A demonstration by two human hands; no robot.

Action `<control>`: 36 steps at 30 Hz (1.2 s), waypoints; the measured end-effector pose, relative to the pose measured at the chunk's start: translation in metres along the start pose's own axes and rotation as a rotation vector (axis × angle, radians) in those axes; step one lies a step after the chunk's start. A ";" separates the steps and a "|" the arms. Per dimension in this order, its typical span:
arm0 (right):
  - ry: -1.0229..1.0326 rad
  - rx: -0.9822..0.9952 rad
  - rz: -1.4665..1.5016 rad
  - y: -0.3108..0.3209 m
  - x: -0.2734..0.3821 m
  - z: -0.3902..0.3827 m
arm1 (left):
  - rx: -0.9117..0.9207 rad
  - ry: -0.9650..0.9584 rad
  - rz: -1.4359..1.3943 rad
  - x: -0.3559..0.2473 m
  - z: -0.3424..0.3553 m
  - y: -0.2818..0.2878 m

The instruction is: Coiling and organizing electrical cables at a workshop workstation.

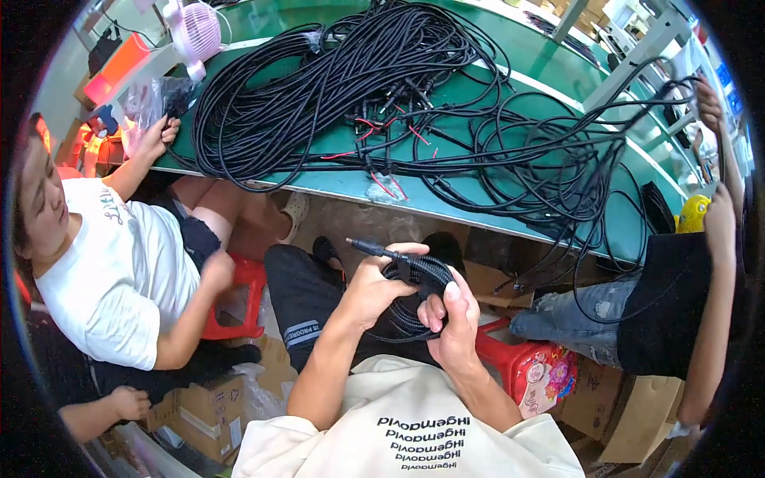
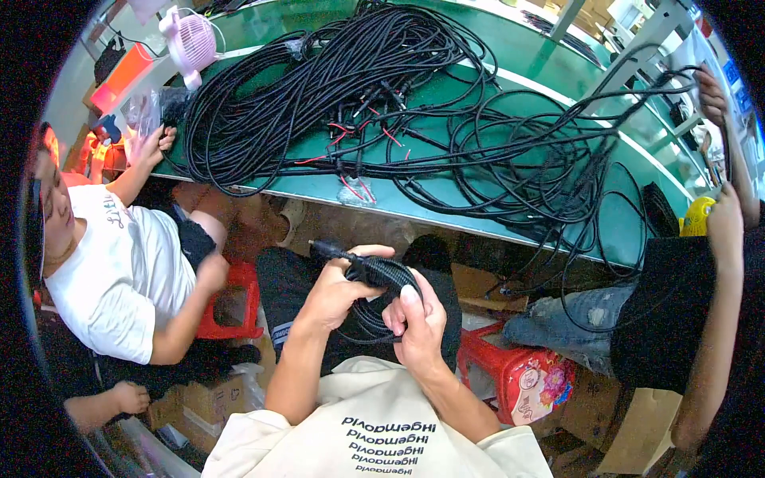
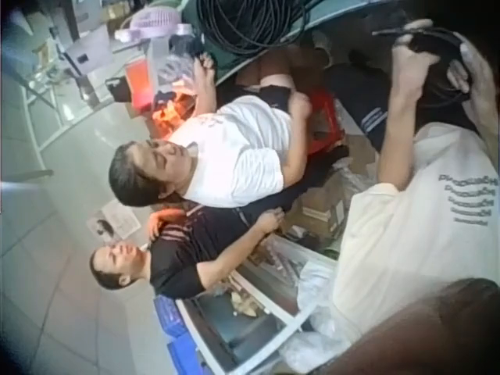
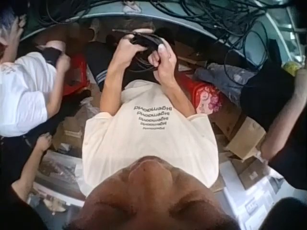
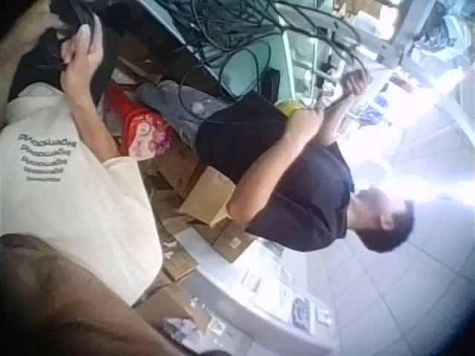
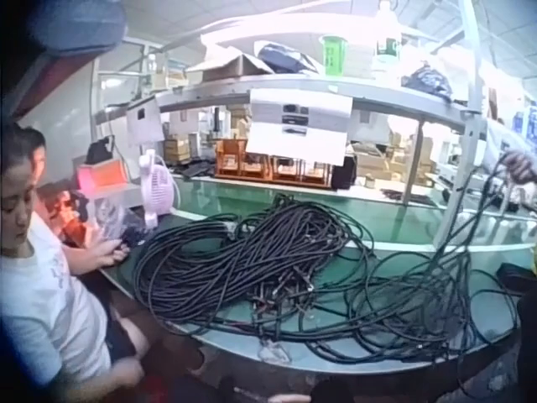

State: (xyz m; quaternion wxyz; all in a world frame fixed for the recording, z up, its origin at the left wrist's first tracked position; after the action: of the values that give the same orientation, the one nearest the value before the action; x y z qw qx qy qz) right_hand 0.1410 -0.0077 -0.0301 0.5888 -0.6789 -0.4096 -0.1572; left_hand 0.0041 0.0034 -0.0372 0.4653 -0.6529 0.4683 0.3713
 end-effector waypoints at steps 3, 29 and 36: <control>0.013 0.066 -0.038 0.007 -0.008 -0.003 | 0.028 -0.031 0.103 0.004 0.000 0.005; -0.533 0.021 -0.149 0.059 0.014 -0.010 | 0.473 0.500 -0.148 0.027 -0.010 0.004; -0.600 -0.005 -0.220 0.068 0.018 -0.010 | 0.328 0.215 0.361 -0.002 -0.002 -0.021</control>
State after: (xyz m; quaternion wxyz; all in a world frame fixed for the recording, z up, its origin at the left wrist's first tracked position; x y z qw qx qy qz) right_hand 0.2047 -0.0088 -0.0606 0.4196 -0.6479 -0.6355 -0.0137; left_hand 0.0234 0.0044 -0.0294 0.4388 -0.5105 0.6778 0.2958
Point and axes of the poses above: each hand's wrist, its own z-axis towards the middle knuckle, its own y-axis out of the back of the hand, x = y × z, the point moved 2 cm from there along z, towards the middle knuckle, and after that the axes turned 8 degrees about z, right-handed, at the moved point
